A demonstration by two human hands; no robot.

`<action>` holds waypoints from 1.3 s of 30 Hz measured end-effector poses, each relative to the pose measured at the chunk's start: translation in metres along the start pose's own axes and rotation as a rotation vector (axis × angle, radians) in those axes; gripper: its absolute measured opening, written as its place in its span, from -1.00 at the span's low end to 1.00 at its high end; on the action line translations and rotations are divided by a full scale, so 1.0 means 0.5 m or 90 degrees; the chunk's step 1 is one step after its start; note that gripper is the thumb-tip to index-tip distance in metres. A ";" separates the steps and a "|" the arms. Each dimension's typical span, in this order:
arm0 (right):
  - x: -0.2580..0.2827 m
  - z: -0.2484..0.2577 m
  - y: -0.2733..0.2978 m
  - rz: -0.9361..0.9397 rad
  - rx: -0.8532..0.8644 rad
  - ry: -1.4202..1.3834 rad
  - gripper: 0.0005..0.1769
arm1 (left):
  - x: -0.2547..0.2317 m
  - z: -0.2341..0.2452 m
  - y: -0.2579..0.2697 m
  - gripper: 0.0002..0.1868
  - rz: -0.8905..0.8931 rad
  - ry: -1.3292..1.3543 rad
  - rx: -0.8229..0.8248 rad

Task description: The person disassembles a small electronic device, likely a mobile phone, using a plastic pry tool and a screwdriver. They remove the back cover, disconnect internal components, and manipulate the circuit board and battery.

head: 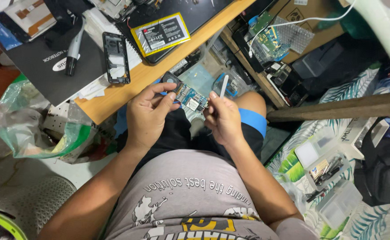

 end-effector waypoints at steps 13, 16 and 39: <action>-0.050 0.039 -0.020 0.125 0.017 0.006 -0.43 | 0.026 0.033 -0.086 -0.79 -0.071 -0.059 -0.067; -0.069 0.052 -0.028 0.030 0.008 -0.016 -0.35 | 0.031 0.044 -0.121 -0.80 -0.085 -0.075 -0.079; 0.047 -0.035 -0.064 0.297 0.058 -0.031 -0.77 | 0.033 0.036 -0.207 -0.83 -0.217 -0.251 -0.101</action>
Point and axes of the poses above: each hand's wrist, its own y-axis away from the middle knuckle, its own z-axis out of the back of the hand, x = y × z, the point moved 2 cm from there along -y, towards the middle knuckle, and after that the axes turned 10 degrees about y, right-handed, at the moved point
